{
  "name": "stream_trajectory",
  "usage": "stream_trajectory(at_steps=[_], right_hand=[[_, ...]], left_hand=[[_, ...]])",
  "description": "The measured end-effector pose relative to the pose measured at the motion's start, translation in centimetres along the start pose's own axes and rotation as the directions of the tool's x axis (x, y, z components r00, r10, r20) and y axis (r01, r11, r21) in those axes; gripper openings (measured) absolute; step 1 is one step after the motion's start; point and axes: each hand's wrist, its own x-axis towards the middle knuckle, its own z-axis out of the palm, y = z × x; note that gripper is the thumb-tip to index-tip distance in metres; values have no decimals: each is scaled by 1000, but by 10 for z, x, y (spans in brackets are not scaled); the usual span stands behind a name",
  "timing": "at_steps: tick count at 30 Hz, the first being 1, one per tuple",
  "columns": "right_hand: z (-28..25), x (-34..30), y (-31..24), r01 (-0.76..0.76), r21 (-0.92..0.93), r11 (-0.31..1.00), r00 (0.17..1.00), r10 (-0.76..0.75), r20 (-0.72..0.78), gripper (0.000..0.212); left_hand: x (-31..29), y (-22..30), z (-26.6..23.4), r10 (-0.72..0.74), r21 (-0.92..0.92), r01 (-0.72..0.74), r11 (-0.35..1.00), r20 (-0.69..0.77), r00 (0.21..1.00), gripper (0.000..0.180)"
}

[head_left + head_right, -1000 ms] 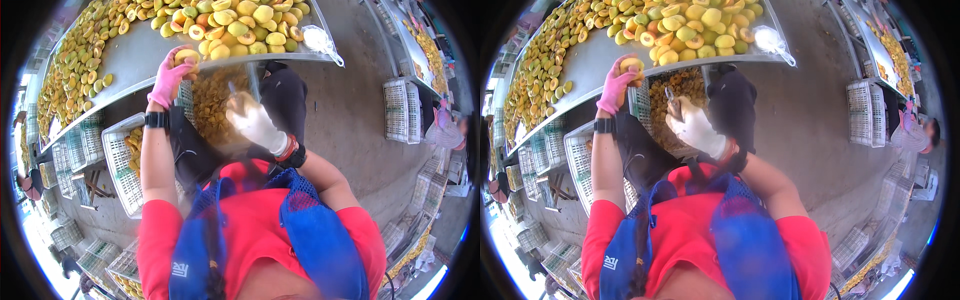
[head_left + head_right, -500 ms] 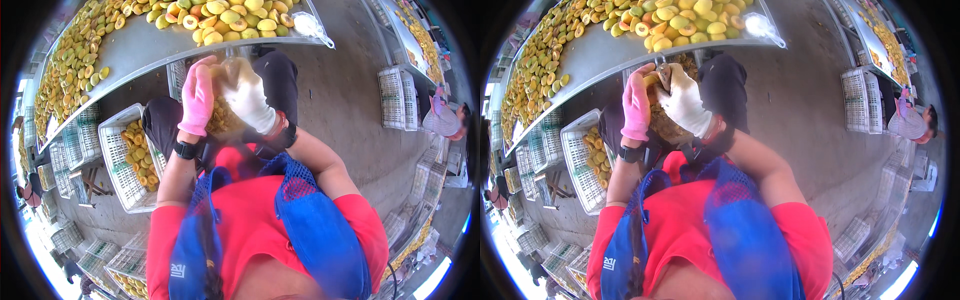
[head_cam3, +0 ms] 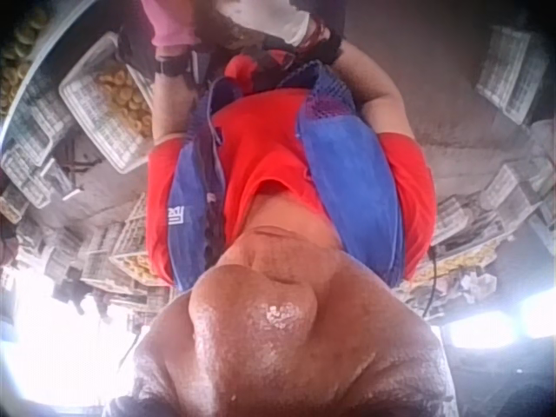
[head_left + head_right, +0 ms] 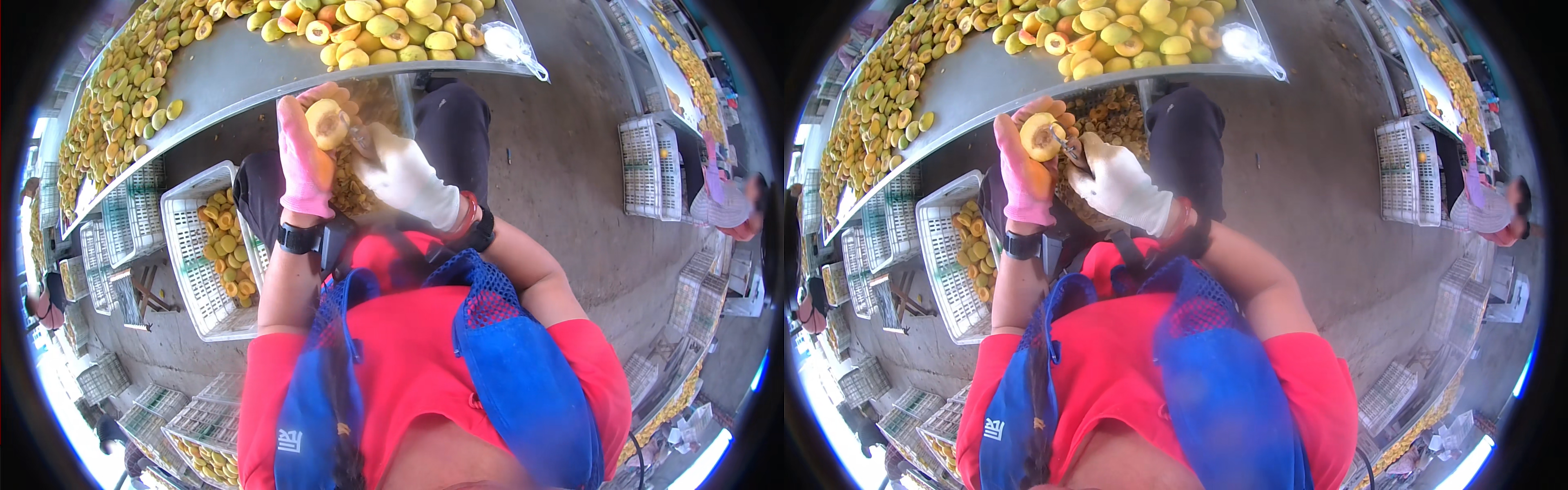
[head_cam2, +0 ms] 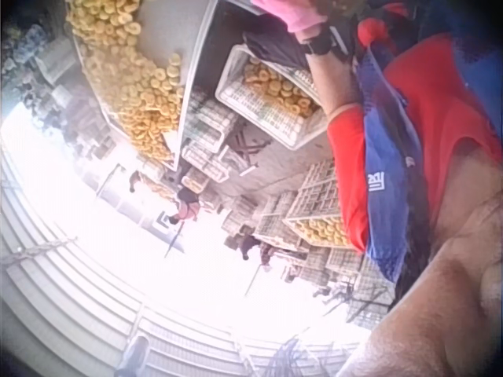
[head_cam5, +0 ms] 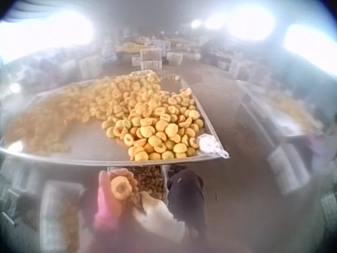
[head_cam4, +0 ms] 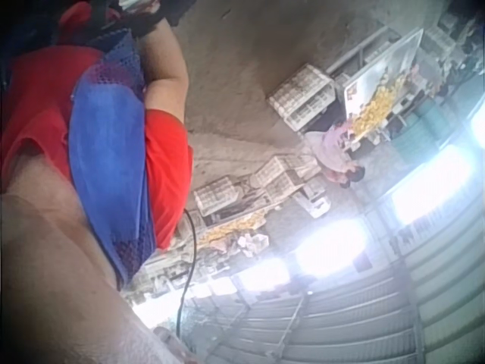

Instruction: Pitting peaches using a small knife at a processing table.

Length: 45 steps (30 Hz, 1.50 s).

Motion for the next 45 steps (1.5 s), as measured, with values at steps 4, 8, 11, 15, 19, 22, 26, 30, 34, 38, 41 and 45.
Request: stream_trajectory(at_steps=[4,8,11,15,19,22,26,30,34,38,41,45], right_hand=[[4,0,-2,-60,-35,998,998,60,25,16],[7,-1,4,-5,52,999,1000,4,1,18],[8,-2,8,22,131,991,999,-26,31,20],[9,-6,10,-27,89,996,995,18,95,18],[10,-7,10,-75,91,993,993,66,97,21],[10,-5,8,-89,257,962,988,52,146,20],[5,-4,3,-152,348,925,975,83,205,20],[5,-8,10,-153,114,982,949,114,294,25],[18,-7,27,71,192,979,983,-101,151,19],[19,-12,26,-424,501,754,872,192,450,17],[19,-11,25,-185,454,872,958,58,279,12],[8,-12,19,-466,438,769,823,195,534,12]], left_hand=[[-7,-2,10,-9,19,10,1000,-19,1000,69],[-9,-6,17,58,67,-56,996,-41,997,71],[-10,-5,20,69,84,-62,995,-72,995,73],[-10,-7,17,57,102,-47,994,-98,994,77],[-11,-9,18,50,124,-38,992,-95,994,78],[-12,-11,19,78,148,-60,987,-121,990,78],[-10,-11,16,92,174,-78,982,-76,993,75],[-10,-9,16,57,115,-52,992,-41,998,72],[-10,-14,16,47,155,-36,987,-72,996,73],[-12,-13,16,122,190,-112,975,-40,992,78],[-10,-12,10,46,149,-45,988,-2,999,80],[-11,-7,4,-35,143,26,989,59,998,85]])
